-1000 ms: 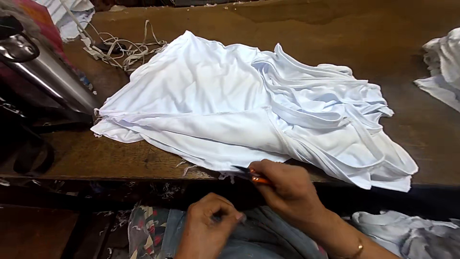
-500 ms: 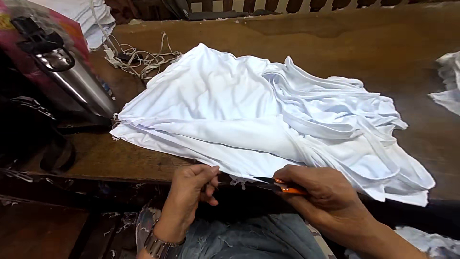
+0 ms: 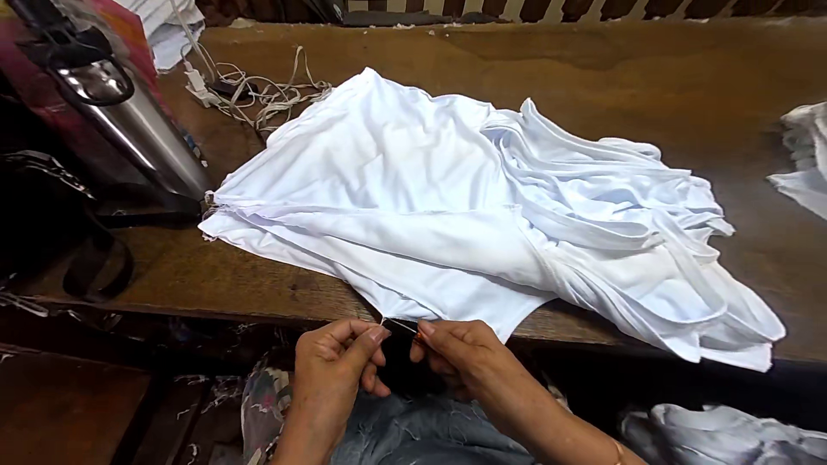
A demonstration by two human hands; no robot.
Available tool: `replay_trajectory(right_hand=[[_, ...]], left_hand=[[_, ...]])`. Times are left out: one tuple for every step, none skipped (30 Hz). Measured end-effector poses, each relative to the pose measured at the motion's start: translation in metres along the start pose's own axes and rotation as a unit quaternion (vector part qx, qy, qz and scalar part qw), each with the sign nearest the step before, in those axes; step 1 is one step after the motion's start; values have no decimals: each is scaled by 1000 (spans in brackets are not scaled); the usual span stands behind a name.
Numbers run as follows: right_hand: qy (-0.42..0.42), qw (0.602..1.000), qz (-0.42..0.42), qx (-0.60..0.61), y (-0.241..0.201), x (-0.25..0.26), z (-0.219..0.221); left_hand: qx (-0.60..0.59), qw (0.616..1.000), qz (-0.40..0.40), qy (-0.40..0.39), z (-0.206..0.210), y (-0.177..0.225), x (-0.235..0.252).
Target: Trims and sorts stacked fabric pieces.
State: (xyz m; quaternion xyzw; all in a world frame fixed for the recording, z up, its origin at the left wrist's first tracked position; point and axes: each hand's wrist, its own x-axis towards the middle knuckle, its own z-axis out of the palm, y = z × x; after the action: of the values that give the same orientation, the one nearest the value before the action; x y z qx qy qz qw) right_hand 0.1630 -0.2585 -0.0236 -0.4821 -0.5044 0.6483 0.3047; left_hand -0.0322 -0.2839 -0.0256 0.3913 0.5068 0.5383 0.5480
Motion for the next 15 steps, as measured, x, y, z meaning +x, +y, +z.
replay_trajectory(right_hand=[[6,1000,-3,-5,-1,1,1],[11,1000,-5,-9,-2,1,2],[16,1000,-7,-11,-2,2,3],[19,1000,-10,-12,-2,2,4],[22,1000,-12,-14,-2,3,5],[23,999,-13,-18,-2,4,6],[25,999,-13,-22,-3,4,6],[26,999,-14,-31,-3,5,6],[27,999,-14,-40,-3,5,6],[25,999,-17,-45,-2,5,6],[20,999,-25,-43,-1,4,4],[15,998,-41,-34,-1,2,1],[16,997,-68,-27,-1,-3,-4],[26,993,-107,-28,-2,-9,-11],[43,987,-151,-39,-3,-16,-20]], left_hand=[[-2,1000,0,-3,0,-1,0],[-5,1000,0,-5,0,-1,0],[-7,1000,0,-7,0,-2,0],[-8,1000,-1,-7,0,-3,0],[-10,1000,-2,-7,0,-4,0],[-11,1000,-3,-7,0,-4,0],[-13,1000,-4,-8,0,-5,1],[-14,1000,-6,-9,-1,-5,1],[-15,1000,-8,-10,-1,-5,0],[-15,1000,-12,-12,-1,-4,0],[-14,1000,-17,-17,-1,-4,-2],[-9,999,-24,-29,-1,-4,-3],[-4,998,-34,-45,0,-4,-5],[-1,997,-43,-63,2,-4,-7],[-4,995,-55,-85,4,-6,-10]])
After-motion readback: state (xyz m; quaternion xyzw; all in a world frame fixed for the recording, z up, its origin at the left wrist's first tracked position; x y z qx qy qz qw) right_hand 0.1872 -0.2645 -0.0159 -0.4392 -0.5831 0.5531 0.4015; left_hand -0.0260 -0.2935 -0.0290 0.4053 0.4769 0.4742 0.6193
